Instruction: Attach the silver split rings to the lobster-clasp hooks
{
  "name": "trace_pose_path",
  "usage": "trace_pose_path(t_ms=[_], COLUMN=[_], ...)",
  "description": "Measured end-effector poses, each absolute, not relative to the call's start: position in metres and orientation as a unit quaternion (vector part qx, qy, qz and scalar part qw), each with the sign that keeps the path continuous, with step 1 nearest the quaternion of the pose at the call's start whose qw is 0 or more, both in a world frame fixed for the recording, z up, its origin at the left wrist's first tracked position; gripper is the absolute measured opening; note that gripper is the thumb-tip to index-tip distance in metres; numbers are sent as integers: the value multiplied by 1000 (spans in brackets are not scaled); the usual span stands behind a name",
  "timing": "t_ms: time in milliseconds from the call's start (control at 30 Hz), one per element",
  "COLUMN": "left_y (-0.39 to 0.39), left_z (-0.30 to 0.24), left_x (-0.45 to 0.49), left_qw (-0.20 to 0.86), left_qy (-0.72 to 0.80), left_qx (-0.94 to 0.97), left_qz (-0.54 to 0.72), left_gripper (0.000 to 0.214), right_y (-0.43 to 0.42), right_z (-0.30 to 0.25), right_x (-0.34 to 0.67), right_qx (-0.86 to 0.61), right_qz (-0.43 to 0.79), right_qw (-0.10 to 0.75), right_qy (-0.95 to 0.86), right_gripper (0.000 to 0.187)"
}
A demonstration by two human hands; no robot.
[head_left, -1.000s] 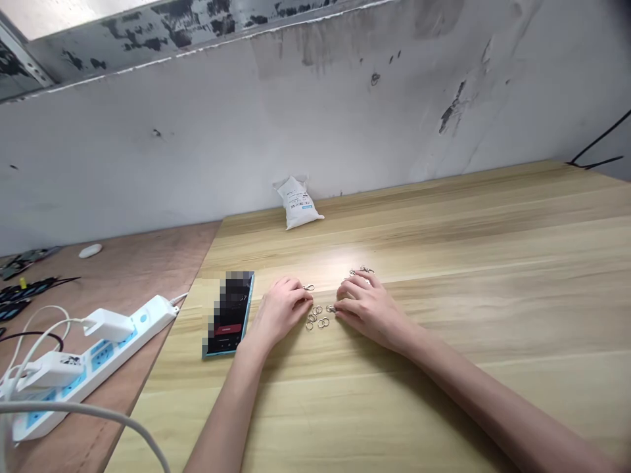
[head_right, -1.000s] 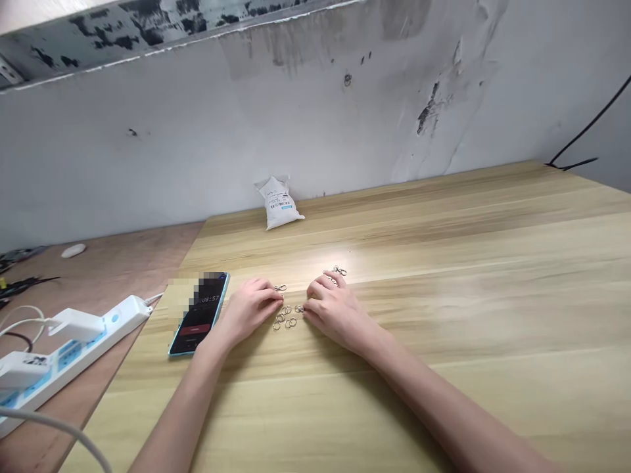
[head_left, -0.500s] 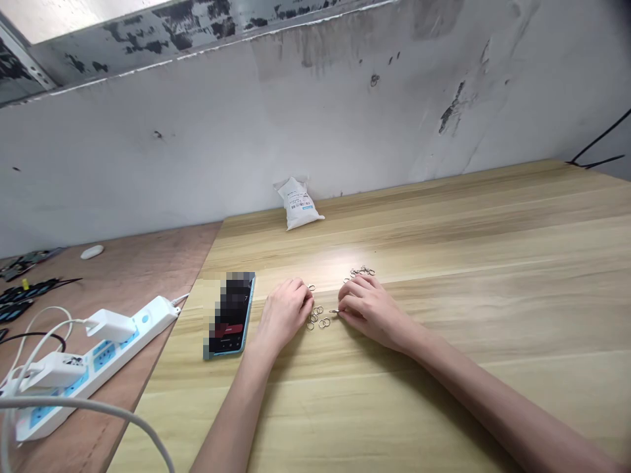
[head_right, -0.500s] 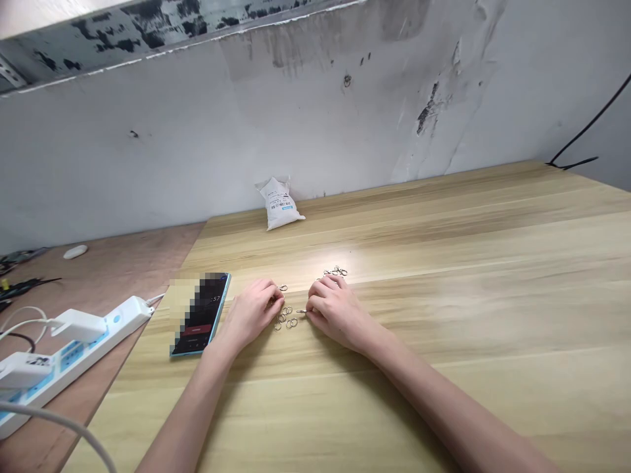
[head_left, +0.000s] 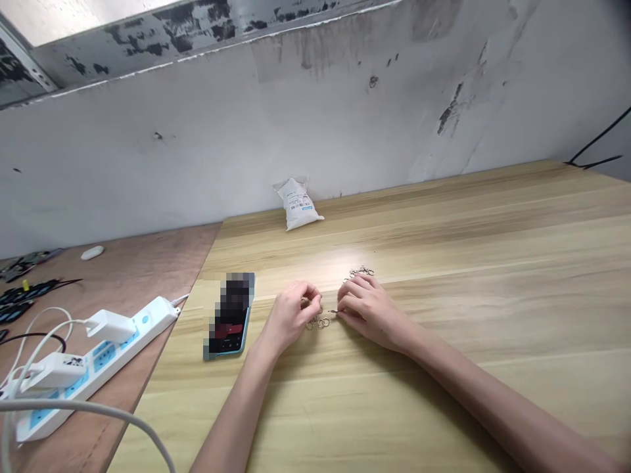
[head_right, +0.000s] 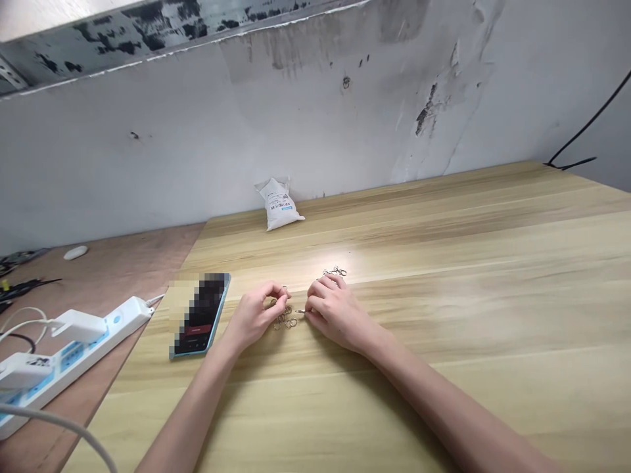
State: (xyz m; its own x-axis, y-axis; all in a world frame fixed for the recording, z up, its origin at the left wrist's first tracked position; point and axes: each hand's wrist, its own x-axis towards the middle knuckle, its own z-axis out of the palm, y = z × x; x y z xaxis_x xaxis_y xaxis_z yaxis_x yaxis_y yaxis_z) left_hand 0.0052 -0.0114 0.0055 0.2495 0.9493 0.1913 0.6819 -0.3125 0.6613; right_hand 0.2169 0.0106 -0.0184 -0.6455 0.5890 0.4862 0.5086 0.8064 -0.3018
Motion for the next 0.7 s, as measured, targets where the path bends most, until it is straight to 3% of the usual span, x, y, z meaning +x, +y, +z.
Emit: trace_pose_path(t_ms=[467,700], left_y=[-12,-11], left_z=[1,-2], left_x=[13,11], left_qw=[309,284], left_qy=[507,519], left_qx=[719,720], left_qz=[362,362], left_gripper=[13,15], right_y=[10,10], right_z=[-18,-15], right_x=[217,220], right_qx=[-292,-298], right_qz=[85,92], right_qw=[311,317], right_qy=[-900,-896], right_gripper=[16,14])
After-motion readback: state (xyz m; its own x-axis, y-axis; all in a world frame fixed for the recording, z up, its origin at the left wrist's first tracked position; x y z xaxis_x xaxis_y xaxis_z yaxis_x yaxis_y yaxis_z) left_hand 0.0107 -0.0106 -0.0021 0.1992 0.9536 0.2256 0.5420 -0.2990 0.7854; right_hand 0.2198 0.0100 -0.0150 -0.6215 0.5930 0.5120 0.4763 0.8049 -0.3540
